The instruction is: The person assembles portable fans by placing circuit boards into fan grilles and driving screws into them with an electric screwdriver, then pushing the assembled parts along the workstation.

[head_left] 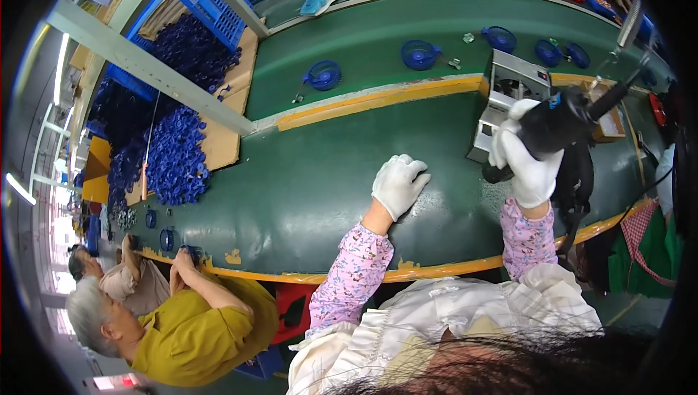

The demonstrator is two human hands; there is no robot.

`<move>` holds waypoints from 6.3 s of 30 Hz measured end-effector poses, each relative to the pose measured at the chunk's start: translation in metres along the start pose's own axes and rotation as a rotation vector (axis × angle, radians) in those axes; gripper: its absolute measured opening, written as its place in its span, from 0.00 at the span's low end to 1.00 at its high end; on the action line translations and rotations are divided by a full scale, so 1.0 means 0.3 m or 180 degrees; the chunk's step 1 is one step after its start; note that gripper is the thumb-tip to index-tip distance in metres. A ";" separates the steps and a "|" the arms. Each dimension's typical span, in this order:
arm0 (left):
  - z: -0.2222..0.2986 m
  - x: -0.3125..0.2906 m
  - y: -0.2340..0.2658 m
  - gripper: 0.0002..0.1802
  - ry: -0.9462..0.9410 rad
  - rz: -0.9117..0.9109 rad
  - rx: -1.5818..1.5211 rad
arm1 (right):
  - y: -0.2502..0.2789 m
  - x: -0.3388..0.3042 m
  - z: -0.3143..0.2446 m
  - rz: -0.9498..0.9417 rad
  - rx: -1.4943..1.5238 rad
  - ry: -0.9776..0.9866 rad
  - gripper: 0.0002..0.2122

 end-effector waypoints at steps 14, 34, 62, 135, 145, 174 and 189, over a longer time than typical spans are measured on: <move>0.001 0.011 0.001 0.07 0.0011 -0.0018 0.0042 | 0.071 0.037 -0.015 -0.0122 -0.0265 0.0222 0.14; -0.193 -0.406 0.357 0.19 0.2288 0.0988 0.2083 | 0.065 0.002 -0.071 0.0163 -0.0250 0.0047 0.12; 0.152 0.023 -0.066 0.16 -0.0363 -0.0720 -0.0160 | 0.098 -0.026 0.246 0.0049 -0.1238 -0.0008 0.11; 0.043 0.006 -0.006 0.10 -0.0256 0.0048 0.0300 | 0.096 -0.039 0.159 0.0246 -0.0099 -0.0093 0.13; -0.068 -0.034 0.235 0.10 0.0390 0.1390 0.1872 | 0.141 -0.055 0.174 0.0430 -0.0058 -0.0089 0.12; 0.192 0.015 -0.058 0.27 -0.0325 -0.0345 -0.0465 | 0.112 -0.053 0.213 0.0391 -0.0660 0.0091 0.12; 0.181 0.008 -0.066 0.19 -0.0214 -0.0463 -0.0433 | 0.102 -0.055 0.236 0.0161 -0.1446 0.0362 0.15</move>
Point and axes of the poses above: each hand's wrist, its own x-axis towards the middle knuckle, its own y-axis out of the back of the hand, z = x × y, the point moved 3 cm from there along x, towards the middle knuckle, and after that the axes turned 12 degrees about -y, right-handed, at the moved point
